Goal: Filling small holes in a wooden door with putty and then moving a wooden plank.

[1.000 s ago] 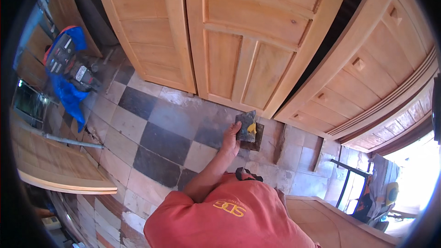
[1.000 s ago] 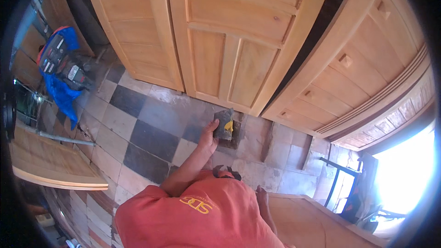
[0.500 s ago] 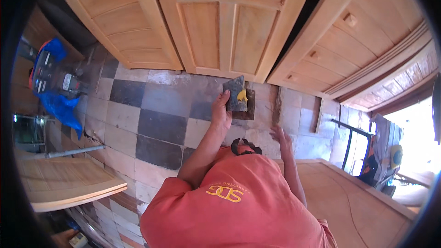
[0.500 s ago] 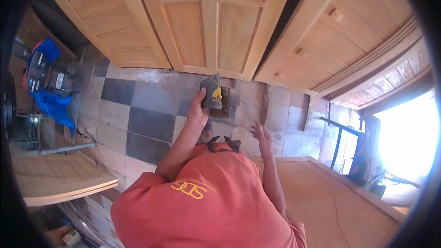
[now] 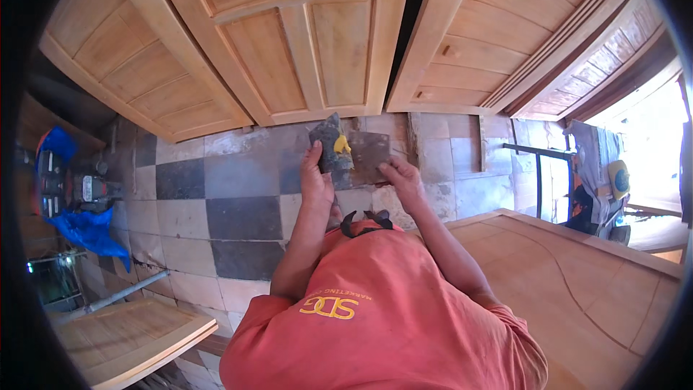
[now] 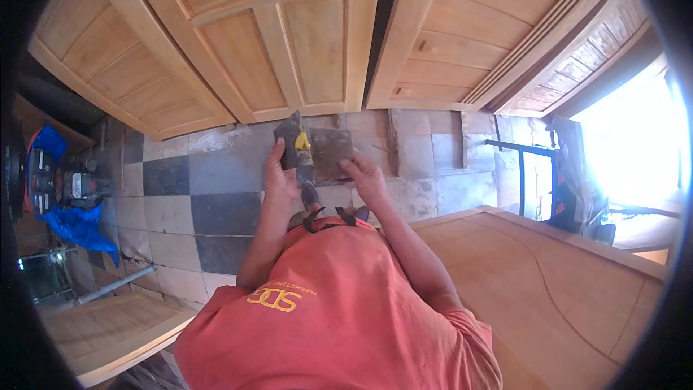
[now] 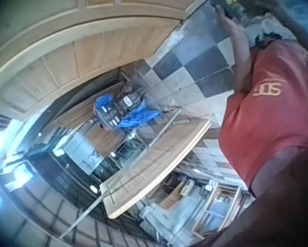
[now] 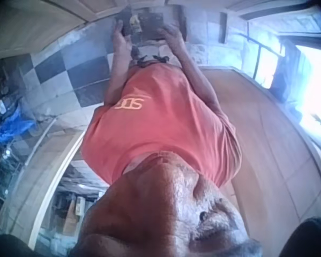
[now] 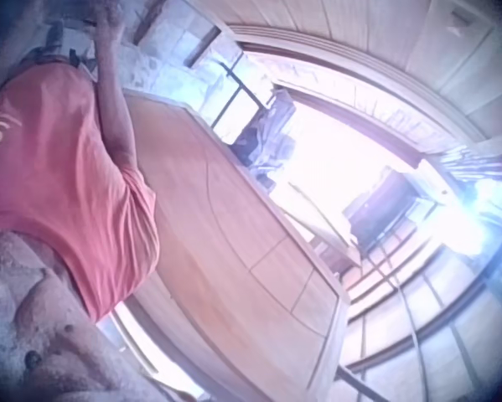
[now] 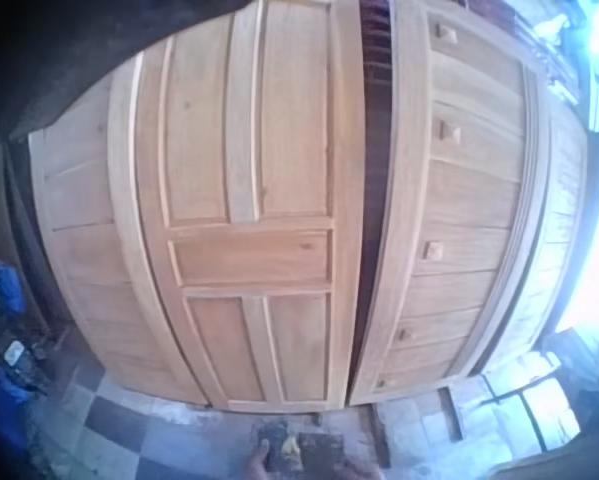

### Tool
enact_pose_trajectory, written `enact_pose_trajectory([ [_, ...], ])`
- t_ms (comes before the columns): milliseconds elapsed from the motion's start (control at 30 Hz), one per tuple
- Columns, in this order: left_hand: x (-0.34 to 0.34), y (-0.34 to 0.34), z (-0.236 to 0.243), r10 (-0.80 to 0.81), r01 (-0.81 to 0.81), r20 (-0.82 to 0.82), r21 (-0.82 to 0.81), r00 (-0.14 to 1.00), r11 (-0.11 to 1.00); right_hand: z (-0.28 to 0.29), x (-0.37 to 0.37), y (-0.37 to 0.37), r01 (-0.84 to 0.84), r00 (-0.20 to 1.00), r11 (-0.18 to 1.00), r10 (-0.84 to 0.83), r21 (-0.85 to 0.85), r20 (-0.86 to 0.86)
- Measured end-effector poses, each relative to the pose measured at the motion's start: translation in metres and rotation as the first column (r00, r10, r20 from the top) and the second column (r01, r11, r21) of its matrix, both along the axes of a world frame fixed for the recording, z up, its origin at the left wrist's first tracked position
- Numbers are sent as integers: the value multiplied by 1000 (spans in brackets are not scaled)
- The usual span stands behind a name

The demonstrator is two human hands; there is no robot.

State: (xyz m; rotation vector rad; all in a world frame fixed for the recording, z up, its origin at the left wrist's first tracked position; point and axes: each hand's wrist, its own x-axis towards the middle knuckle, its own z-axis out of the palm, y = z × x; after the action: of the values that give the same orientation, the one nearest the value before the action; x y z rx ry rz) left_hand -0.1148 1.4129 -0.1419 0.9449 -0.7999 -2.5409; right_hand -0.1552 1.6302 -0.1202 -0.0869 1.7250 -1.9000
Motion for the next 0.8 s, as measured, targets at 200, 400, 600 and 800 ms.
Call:
enact_pose_trajectory([
  [200, 2, -8, 8, 13, -11, 37, -56, 999, 998, 18, 3, 41, 216, 969, 948, -177, -235, 175],
  [400, 0, 11, 16, -25, 21, -12, -246, 1000, 969, 37, 12, 54, 299, 954, 924, -282, -237, 104],
  [600, -1, 29, 27, -88, 86, 12, -400, 996, 913, 34, 15, 66, 360, 929, 905, -369, -227, 2],
  [800, 3, 45, 30, -235, 246, 74, -357, 969, 901, 27, 19, 81, 400, 897, 916, -387, 17, -215],
])
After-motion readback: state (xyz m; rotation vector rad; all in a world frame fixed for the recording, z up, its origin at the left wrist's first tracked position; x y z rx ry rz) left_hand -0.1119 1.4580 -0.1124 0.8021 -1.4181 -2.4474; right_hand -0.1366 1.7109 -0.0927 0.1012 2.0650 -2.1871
